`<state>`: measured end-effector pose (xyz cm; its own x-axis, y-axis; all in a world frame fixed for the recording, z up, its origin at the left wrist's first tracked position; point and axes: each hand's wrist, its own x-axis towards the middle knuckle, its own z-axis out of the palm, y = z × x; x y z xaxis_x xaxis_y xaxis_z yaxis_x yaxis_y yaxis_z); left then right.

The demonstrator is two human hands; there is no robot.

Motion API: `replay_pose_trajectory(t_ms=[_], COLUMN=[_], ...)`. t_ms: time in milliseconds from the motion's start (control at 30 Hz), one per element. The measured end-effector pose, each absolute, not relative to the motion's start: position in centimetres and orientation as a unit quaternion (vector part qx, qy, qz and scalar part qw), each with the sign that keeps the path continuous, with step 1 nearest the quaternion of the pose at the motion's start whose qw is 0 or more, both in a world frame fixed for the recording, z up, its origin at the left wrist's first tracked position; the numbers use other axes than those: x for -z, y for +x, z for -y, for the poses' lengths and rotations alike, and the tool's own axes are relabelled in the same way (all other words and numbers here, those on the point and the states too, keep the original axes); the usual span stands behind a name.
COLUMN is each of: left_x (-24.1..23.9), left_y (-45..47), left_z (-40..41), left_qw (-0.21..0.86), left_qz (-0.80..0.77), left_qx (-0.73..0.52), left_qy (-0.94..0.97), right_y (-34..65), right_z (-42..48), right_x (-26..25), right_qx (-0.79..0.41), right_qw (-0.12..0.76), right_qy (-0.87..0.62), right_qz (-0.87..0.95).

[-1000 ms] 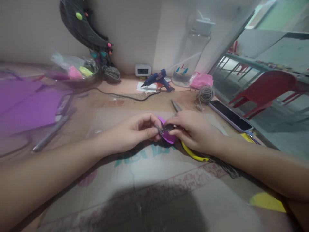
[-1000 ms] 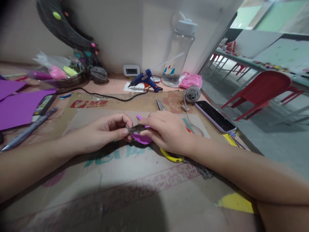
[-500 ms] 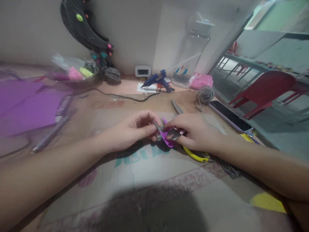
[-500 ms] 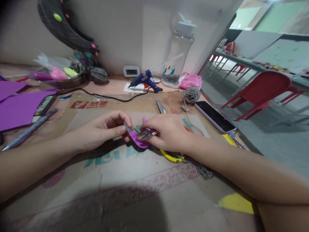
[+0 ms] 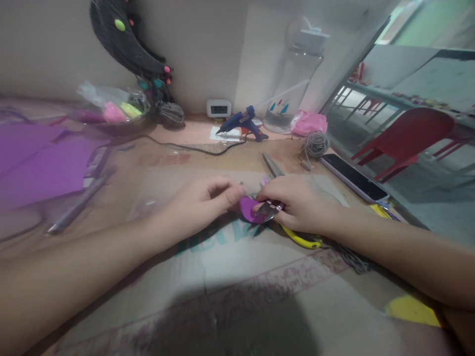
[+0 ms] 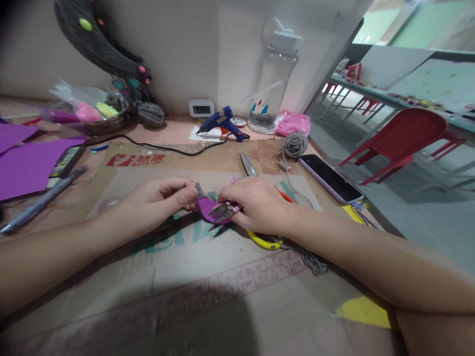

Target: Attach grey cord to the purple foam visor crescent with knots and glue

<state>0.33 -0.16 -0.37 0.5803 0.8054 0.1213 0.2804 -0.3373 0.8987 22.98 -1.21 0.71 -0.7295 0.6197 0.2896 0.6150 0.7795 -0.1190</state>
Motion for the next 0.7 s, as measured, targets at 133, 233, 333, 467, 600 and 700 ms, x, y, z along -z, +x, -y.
replay_pose_trajectory(t_ms=[133, 233, 333, 467, 600, 700], left_x=[0.34, 0.38, 0.47, 0.73, 0.83, 0.61], left_y=[0.21, 0.24, 0.36, 0.46, 0.46, 0.40], left_z=[0.27, 0.17, 0.05, -0.17, -0.35, -0.29], left_qw=[0.406, 0.419, 0.444, 0.459, 0.455, 0.453], left_qz=[-0.379, -0.376, -0.362, -0.355, -0.362, -0.366], left_qx=[-0.270, -0.266, -0.276, -0.290, -0.310, -0.321], left_qy=[0.786, 0.782, 0.772, 0.761, 0.752, 0.746], right_y=[22.96, 23.05, 23.16, 23.24, 23.26, 23.23], right_z=[1.27, 1.24, 1.21, 1.16, 1.10, 1.08], right_x=[-0.67, -0.67, -0.66, -0.44, -0.27, -0.33], right_qx=[-0.002, 0.000, -0.002, -0.004, -0.008, -0.005], right_qw=[0.172, 0.160, 0.153, 0.171, 0.175, 0.173], right_qy=[-0.329, -0.336, -0.346, -0.349, -0.349, -0.344], right_qz=[0.929, 0.928, 0.926, 0.921, 0.921, 0.923])
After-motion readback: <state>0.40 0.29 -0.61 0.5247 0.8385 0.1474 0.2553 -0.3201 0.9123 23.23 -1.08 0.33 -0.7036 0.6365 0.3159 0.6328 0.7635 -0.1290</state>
